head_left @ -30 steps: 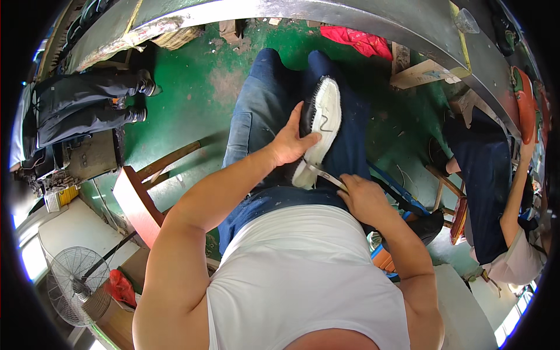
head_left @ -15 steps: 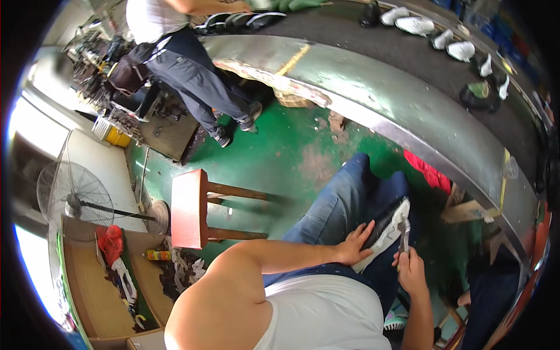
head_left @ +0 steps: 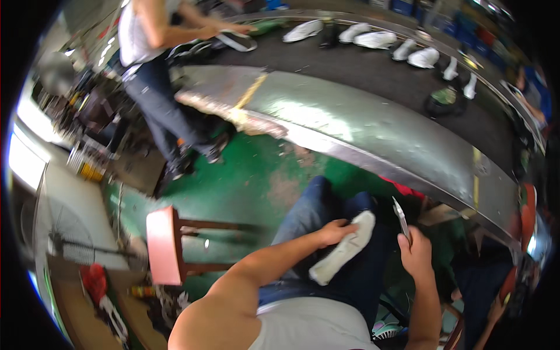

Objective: Assembling shoes by pulling the upper over the last using pliers and hammering it into place.

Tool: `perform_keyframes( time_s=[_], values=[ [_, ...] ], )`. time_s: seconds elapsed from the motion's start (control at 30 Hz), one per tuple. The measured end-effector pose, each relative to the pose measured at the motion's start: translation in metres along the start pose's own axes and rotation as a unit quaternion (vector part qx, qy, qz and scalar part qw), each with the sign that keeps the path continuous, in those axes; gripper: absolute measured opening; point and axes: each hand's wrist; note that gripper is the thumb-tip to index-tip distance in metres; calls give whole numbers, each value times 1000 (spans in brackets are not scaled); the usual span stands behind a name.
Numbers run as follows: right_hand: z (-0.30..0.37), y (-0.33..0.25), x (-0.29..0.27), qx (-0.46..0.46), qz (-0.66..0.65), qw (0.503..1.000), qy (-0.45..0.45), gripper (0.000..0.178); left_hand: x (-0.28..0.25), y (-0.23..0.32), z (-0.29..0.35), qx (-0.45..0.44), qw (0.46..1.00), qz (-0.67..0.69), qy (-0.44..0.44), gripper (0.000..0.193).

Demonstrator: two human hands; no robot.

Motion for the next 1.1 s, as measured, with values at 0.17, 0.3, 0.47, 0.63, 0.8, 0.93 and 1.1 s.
perform_keyframes(
  time_s=[0.17,0.3,0.47,0.63,0.8,0.93,1.1],
  values=[
    [-137,-18,-54,-124,148,969,155,40,-87,105,52,27,992,100,78,96],
    [-262,24,-65,-165,205,948,176,39,-140,261,15,220,970,-10,104,59],
    [-301,31,-60,-135,113,974,140,40,-166,407,-147,374,727,-543,193,70],
    [-313,32,-55,-138,94,979,117,42,-102,438,-307,363,538,-734,201,65],
    [-314,42,-62,-120,83,983,109,44,-39,443,-356,263,663,-701,-23,60],
    [-314,33,-70,-105,77,986,100,45,-123,488,-391,383,831,-372,154,43],
    [-326,30,-64,-132,72,984,100,44,-321,424,-498,285,738,-473,387,72]
  ],
)
Point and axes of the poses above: each hand's wrist, its own z-axis away from the middle knuckle, its own x-axis out of the palm, y = z × x, and after that the axes turned 10 degrees about x, right-handed
